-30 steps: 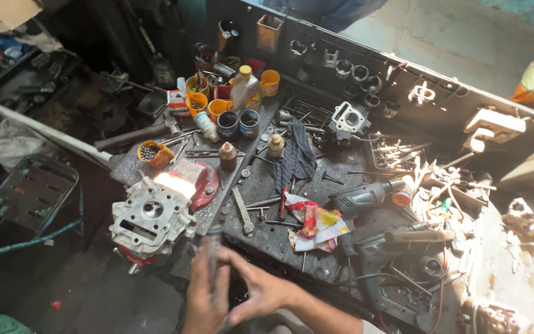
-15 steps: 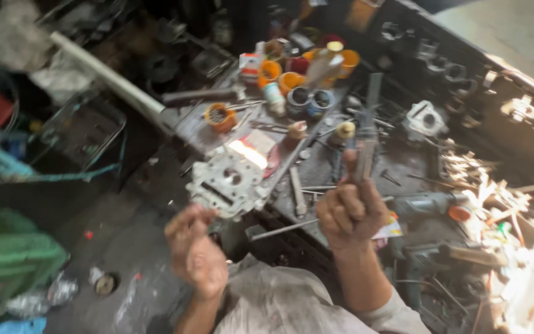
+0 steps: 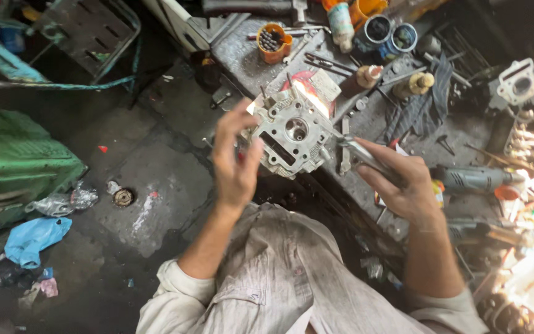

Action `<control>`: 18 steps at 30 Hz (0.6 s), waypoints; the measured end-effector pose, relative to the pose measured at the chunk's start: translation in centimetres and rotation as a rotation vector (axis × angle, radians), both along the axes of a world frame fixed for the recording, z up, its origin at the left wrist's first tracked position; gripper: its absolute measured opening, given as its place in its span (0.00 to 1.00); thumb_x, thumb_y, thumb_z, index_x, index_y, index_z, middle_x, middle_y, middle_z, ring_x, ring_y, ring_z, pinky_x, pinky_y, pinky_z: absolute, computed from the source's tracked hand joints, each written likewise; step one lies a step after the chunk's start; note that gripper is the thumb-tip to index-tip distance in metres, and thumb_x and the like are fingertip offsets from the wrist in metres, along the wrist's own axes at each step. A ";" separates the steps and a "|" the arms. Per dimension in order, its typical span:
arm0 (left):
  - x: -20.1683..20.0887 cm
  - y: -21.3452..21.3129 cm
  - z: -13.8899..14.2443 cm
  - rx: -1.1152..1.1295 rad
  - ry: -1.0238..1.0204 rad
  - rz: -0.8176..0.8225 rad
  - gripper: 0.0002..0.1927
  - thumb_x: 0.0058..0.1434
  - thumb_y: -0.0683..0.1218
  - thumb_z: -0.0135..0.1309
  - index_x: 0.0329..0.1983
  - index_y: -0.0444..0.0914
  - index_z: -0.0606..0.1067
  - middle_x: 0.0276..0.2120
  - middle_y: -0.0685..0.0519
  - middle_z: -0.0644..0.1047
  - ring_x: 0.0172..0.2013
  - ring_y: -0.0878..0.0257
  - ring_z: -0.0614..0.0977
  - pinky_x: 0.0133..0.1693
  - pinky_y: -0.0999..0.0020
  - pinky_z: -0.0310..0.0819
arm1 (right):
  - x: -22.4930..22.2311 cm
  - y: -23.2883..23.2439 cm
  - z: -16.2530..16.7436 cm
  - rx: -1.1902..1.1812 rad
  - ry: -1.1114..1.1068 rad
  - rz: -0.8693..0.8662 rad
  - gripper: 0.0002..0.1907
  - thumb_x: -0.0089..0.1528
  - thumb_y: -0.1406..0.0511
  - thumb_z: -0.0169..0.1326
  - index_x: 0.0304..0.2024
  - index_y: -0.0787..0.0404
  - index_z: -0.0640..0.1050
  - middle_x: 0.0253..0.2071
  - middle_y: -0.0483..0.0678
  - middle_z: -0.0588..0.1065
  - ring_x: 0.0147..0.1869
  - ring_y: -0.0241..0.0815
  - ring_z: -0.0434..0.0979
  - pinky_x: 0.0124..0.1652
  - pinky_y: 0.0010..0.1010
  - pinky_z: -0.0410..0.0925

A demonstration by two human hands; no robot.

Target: The person works on a metal engine component clamped in a vise, using a socket wrench to tighten bolts and a cloth to wipe the surface. They also handle a small metal ring and inspect the part while another person works nearby.

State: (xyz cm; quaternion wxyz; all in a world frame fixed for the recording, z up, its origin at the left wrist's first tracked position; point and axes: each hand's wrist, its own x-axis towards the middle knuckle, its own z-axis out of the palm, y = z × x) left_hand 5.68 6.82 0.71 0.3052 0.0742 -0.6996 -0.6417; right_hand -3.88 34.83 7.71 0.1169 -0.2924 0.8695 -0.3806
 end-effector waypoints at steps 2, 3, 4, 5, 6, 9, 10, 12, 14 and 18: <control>-1.8 -1.9 -1.3 0.100 -0.092 -0.042 0.30 0.68 0.47 0.57 0.70 0.32 0.66 0.65 0.39 0.72 0.67 0.51 0.72 0.71 0.57 0.60 | 0.3 -0.7 0.8 0.148 0.180 0.090 0.25 0.62 0.62 0.60 0.63 0.51 0.77 0.32 0.50 0.79 0.30 0.48 0.77 0.31 0.38 0.69; -2.6 -2.5 -2.0 0.119 -0.145 -0.122 0.35 0.65 0.48 0.60 0.71 0.32 0.62 0.64 0.40 0.71 0.66 0.52 0.71 0.69 0.57 0.59 | 0.6 -1.4 1.1 0.225 0.267 0.139 0.25 0.62 0.62 0.61 0.62 0.49 0.77 0.36 0.53 0.80 0.33 0.51 0.80 0.34 0.40 0.71; -3.4 -3.0 -2.7 0.136 -0.198 -0.199 0.39 0.63 0.49 0.62 0.71 0.31 0.59 0.64 0.41 0.71 0.66 0.52 0.70 0.67 0.58 0.59 | 0.9 -2.1 1.4 0.293 0.259 0.133 0.25 0.61 0.63 0.61 0.62 0.48 0.77 0.35 0.53 0.81 0.32 0.52 0.80 0.33 0.42 0.71; -4.0 -3.3 -3.3 0.151 -0.250 -0.274 0.44 0.60 0.51 0.65 0.72 0.30 0.56 0.63 0.41 0.71 0.65 0.53 0.70 0.66 0.58 0.58 | 1.2 -3.0 1.6 0.358 0.251 0.129 0.26 0.61 0.63 0.60 0.63 0.47 0.76 0.35 0.53 0.81 0.30 0.54 0.79 0.31 0.44 0.71; -4.5 -3.5 -3.9 0.209 -0.308 -0.313 0.44 0.58 0.51 0.65 0.72 0.31 0.58 0.61 0.42 0.73 0.63 0.54 0.72 0.64 0.58 0.61 | 1.4 -3.9 1.9 0.421 0.243 0.128 0.26 0.61 0.64 0.59 0.63 0.46 0.76 0.34 0.52 0.81 0.28 0.55 0.79 0.30 0.46 0.70; -5.2 -3.8 -4.8 0.319 -0.391 -0.390 0.43 0.54 0.53 0.66 0.70 0.31 0.64 0.57 0.42 0.77 0.59 0.56 0.76 0.63 0.60 0.66 | 1.1 -6.2 3.0 0.505 0.231 0.154 0.26 0.61 0.63 0.58 0.63 0.48 0.76 0.31 0.52 0.81 0.26 0.54 0.79 0.28 0.46 0.71; -5.3 -3.9 -4.9 0.310 -0.362 -0.408 0.42 0.56 0.53 0.66 0.69 0.30 0.66 0.59 0.42 0.76 0.61 0.56 0.75 0.65 0.61 0.63 | 1.0 -6.9 3.5 0.541 0.224 0.153 0.26 0.61 0.62 0.58 0.63 0.48 0.75 0.31 0.52 0.81 0.26 0.54 0.79 0.28 0.47 0.71; -5.3 -4.1 -4.8 0.306 -0.328 -0.438 0.40 0.57 0.52 0.65 0.68 0.29 0.68 0.60 0.42 0.76 0.61 0.57 0.76 0.66 0.62 0.63 | 0.9 -8.3 4.4 0.615 0.211 0.149 0.26 0.61 0.61 0.57 0.64 0.50 0.75 0.29 0.53 0.80 0.25 0.55 0.78 0.28 0.48 0.70; -5.3 -4.2 -4.6 0.324 -0.317 -0.454 0.39 0.57 0.53 0.64 0.67 0.29 0.68 0.58 0.43 0.78 0.59 0.58 0.77 0.64 0.63 0.66 | 0.5 -9.4 5.6 0.746 0.173 0.185 0.28 0.62 0.61 0.55 0.66 0.49 0.73 0.27 0.53 0.80 0.22 0.53 0.78 0.27 0.47 0.70; -5.3 -4.2 -4.4 0.367 -0.282 -0.457 0.37 0.58 0.52 0.63 0.67 0.29 0.69 0.58 0.43 0.78 0.59 0.59 0.78 0.63 0.65 0.67 | -0.7 -11.7 7.0 1.243 0.125 0.442 0.39 0.66 0.70 0.49 0.79 0.50 0.56 0.34 0.49 0.78 0.21 0.36 0.76 0.21 0.31 0.71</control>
